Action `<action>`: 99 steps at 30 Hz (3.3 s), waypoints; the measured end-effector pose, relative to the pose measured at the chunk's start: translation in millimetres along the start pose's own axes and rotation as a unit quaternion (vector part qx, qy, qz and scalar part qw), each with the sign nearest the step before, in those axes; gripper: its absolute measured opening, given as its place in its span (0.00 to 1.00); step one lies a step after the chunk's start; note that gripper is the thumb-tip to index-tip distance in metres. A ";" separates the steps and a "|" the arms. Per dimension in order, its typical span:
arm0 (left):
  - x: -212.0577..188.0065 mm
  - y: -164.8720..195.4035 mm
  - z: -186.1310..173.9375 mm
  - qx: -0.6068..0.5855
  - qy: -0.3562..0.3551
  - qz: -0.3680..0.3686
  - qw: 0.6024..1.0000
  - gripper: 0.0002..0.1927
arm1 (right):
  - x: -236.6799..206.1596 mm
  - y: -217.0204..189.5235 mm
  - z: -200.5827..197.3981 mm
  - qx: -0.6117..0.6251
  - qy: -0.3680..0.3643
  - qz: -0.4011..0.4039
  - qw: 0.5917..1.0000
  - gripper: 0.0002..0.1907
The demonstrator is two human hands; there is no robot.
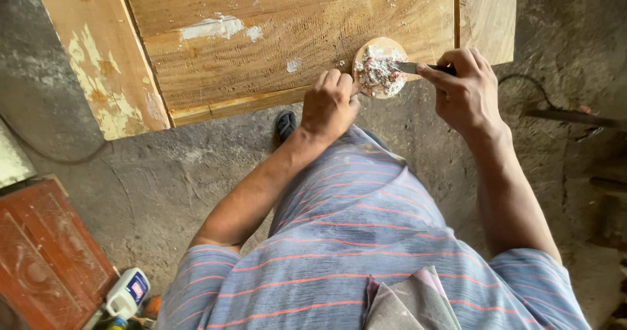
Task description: The person mixes wood filler with pigment on a small paddle board using a putty knife, stirring the components together into a uniform paste. They then spread the mixed filler over holes and worn spots on a wooden panel, working the filler into the surface defects.
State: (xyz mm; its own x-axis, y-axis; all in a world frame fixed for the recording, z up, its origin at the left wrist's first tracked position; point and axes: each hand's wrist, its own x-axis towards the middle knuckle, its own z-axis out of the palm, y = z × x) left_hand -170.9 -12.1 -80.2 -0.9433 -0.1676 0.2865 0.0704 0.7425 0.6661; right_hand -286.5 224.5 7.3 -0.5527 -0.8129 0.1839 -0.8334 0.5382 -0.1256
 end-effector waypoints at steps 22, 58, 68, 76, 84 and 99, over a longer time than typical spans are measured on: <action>-98.0 95.0 69.0 -0.472 -0.216 -0.293 0.803 0.12 | -160.2 -132.8 0.9 0.140 0.133 0.446 0.874 0.15; -224.2 322.2 206.3 -0.464 -0.289 -0.294 0.784 0.09 | -467.5 -53.6 -70.2 0.117 0.153 0.376 0.906 0.12; -228.3 321.7 203.9 -0.351 -0.268 -0.189 0.877 0.13 | -475.7 -39.5 -83.8 0.164 0.161 0.431 0.873 0.10; -233.8 311.1 210.6 -0.433 -0.276 -0.228 0.827 0.12 | -472.9 -44.5 -79.4 0.114 0.101 0.430 0.890 0.08; -235.1 329.0 214.4 -0.451 -0.284 -0.226 0.816 0.11 | -493.2 -27.2 -92.4 0.049 0.141 0.434 0.889 0.10; -231.1 335.6 232.0 -0.475 -0.304 -0.235 0.792 0.12 | -504.6 -44.3 -84.8 0.026 0.149 0.375 0.915 0.18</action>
State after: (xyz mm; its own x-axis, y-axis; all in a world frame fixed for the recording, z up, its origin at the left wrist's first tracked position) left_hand -4.5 426.3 -82.7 -0.8997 0.2762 -0.3381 -0.3939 -0.1796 0.9015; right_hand 29.1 629.7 2.8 -0.9516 -0.1183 0.2837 -0.2227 0.9016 -0.3708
